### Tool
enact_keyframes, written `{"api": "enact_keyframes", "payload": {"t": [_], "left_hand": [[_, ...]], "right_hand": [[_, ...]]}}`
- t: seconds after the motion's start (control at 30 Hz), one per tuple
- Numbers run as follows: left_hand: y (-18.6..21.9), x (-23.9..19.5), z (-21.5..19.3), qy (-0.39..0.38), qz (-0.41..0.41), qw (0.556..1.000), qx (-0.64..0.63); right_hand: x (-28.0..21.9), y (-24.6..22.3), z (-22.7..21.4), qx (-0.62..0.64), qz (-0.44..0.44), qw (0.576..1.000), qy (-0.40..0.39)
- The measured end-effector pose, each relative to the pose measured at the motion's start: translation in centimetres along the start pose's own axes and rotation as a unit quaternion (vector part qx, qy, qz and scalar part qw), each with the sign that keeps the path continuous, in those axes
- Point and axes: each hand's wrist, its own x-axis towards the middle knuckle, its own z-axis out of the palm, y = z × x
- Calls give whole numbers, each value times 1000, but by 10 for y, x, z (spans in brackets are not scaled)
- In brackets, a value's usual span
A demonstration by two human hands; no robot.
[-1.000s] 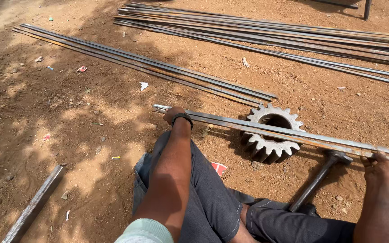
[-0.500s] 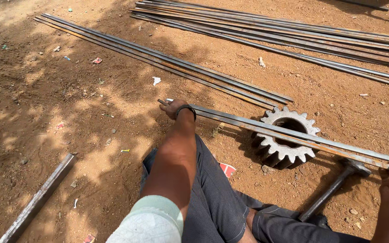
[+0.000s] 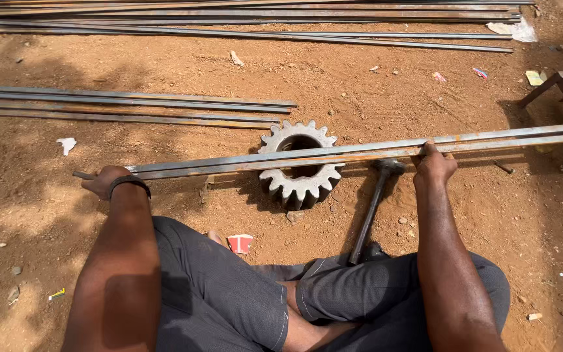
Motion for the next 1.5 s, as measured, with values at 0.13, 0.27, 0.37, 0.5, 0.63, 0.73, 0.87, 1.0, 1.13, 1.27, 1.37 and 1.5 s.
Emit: {"api": "enact_keyframes", "payload": {"t": [0.13,0.27,0.37,0.5,0.63,0.73,0.87,1.0,1.13,1.27,1.37,1.5], "left_hand": [[-14,-49,22,-40,-17,997,-58],[-16,-104,-6,-130,-7,980,-154],[-18,-162,-16,-285,4,945,-162],[-25,-217,-25,-511,30,857,-60],[-29,-248,-24,-611,60,789,13],[-30,-253,-20,-649,81,755,40],[-28,-253,-15,-656,108,745,54],[-22,-258,-18,-633,124,761,74],[-17,-262,-23,-601,141,777,121],[-15,-264,-29,-522,276,766,254],[-10,-268,-35,-418,419,733,336],[2,-271,-43,-400,403,758,322]], "right_hand": [[-14,-13,-5,-1,6,1000,-10],[-36,-5,28,-1,58,996,-73],[-43,0,34,24,87,989,-115],[-37,-3,28,45,84,990,-106],[-20,-18,20,106,80,988,-82],[-7,-23,16,92,72,989,-92],[6,-19,9,69,79,992,-73],[15,-17,2,22,77,992,-94],[17,-20,-3,-42,79,989,-119],[8,-26,-3,-55,94,987,-116],[1,-33,0,-35,89,989,-115],[-9,-34,7,16,92,988,-125]]}}
